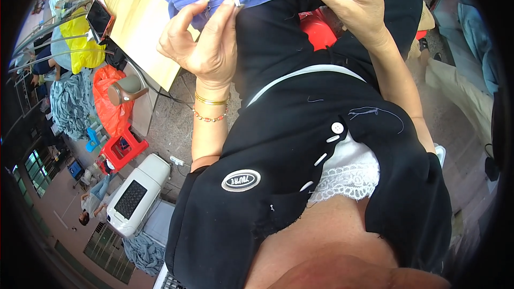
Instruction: Trimming loose threads from various shirts using small scissors.
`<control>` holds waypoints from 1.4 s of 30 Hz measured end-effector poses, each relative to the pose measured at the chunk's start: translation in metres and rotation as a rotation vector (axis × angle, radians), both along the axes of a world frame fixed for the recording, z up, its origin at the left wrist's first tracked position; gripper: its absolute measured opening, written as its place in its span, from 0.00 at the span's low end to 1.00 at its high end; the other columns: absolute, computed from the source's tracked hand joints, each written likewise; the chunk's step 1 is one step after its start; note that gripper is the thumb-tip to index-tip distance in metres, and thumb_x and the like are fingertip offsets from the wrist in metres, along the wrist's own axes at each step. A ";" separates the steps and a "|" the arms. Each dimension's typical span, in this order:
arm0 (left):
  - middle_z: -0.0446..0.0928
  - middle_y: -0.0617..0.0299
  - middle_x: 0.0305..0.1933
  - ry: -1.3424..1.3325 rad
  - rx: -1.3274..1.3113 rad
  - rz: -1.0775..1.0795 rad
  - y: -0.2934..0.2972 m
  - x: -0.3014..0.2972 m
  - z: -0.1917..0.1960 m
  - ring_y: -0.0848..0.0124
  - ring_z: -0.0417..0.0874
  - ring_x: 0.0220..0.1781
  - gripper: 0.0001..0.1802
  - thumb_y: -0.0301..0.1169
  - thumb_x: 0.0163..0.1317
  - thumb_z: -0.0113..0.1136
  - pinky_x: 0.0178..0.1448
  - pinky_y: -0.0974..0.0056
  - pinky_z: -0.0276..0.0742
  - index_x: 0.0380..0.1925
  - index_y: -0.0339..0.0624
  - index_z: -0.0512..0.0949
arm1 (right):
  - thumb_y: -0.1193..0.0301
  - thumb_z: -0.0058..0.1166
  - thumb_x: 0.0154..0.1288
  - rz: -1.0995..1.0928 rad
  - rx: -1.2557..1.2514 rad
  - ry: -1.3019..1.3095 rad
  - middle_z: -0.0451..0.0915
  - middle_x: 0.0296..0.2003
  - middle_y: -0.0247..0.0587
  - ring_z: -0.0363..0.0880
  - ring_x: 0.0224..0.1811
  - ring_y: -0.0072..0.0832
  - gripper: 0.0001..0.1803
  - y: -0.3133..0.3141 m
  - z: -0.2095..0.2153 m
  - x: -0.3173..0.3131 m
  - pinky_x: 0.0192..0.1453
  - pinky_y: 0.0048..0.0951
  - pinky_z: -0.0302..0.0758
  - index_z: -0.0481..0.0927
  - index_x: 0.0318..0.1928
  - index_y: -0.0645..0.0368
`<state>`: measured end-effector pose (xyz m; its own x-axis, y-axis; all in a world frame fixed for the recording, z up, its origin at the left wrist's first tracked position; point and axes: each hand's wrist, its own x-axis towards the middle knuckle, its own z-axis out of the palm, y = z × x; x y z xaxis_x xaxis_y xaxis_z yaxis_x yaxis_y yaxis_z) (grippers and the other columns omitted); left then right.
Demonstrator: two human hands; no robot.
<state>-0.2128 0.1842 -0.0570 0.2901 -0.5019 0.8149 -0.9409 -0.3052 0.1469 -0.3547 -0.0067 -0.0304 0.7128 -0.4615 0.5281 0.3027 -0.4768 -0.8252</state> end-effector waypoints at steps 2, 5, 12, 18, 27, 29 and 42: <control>0.78 0.73 0.45 -0.036 -0.027 -0.019 0.002 0.003 -0.001 0.70 0.73 0.49 0.14 0.38 0.45 0.79 0.53 0.64 0.60 0.36 0.62 0.90 | 0.78 0.69 0.58 -0.013 0.016 0.013 0.72 0.30 0.30 0.66 0.29 0.15 0.20 0.000 -0.001 -0.001 0.32 0.19 0.63 0.84 0.53 0.63; 0.76 0.68 0.44 0.185 -0.081 -0.082 0.002 0.000 0.001 0.69 0.73 0.49 0.13 0.34 0.45 0.80 0.55 0.64 0.62 0.34 0.59 0.90 | 0.78 0.70 0.58 -0.036 0.015 0.020 0.73 0.31 0.30 0.67 0.28 0.15 0.20 -0.001 -0.002 -0.004 0.31 0.19 0.63 0.84 0.53 0.63; 0.74 0.61 0.45 0.522 -0.107 -0.151 0.005 -0.008 0.008 0.66 0.73 0.54 0.06 0.28 0.54 0.74 0.61 0.61 0.67 0.33 0.45 0.88 | 0.78 0.70 0.58 -0.043 0.010 0.004 0.74 0.30 0.30 0.67 0.27 0.15 0.19 -0.005 -0.005 -0.007 0.30 0.19 0.63 0.85 0.52 0.64; 0.72 0.59 0.51 0.628 -0.169 -0.192 0.010 -0.016 0.027 0.68 0.73 0.52 0.04 0.26 0.57 0.72 0.56 0.64 0.69 0.33 0.43 0.86 | 0.79 0.69 0.58 -0.052 0.008 -0.020 0.74 0.29 0.31 0.68 0.27 0.16 0.19 -0.008 -0.008 -0.009 0.30 0.20 0.63 0.85 0.52 0.65; 0.83 0.68 0.39 0.133 0.327 -0.426 -0.003 -0.018 0.057 0.62 0.78 0.49 0.17 0.41 0.42 0.79 0.58 0.59 0.67 0.16 0.47 0.80 | 0.80 0.68 0.60 -0.070 0.019 -0.034 0.73 0.30 0.32 0.69 0.28 0.16 0.18 -0.014 -0.010 -0.015 0.31 0.20 0.64 0.84 0.51 0.65; 0.81 0.67 0.45 0.114 0.264 -0.295 -0.013 -0.022 0.049 0.62 0.76 0.53 0.15 0.40 0.44 0.80 0.59 0.58 0.65 0.20 0.48 0.82 | 0.80 0.68 0.60 -0.030 0.081 -0.080 0.74 0.30 0.32 0.70 0.28 0.17 0.18 -0.013 -0.011 -0.015 0.31 0.21 0.66 0.84 0.51 0.66; 0.79 0.68 0.51 0.076 0.249 -0.117 -0.027 -0.008 0.037 0.64 0.74 0.57 0.10 0.28 0.53 0.71 0.63 0.59 0.61 0.36 0.54 0.88 | 0.72 0.69 0.58 -0.063 -0.267 -0.028 0.77 0.28 0.37 0.74 0.28 0.30 0.18 -0.011 -0.027 -0.014 0.35 0.30 0.67 0.86 0.50 0.59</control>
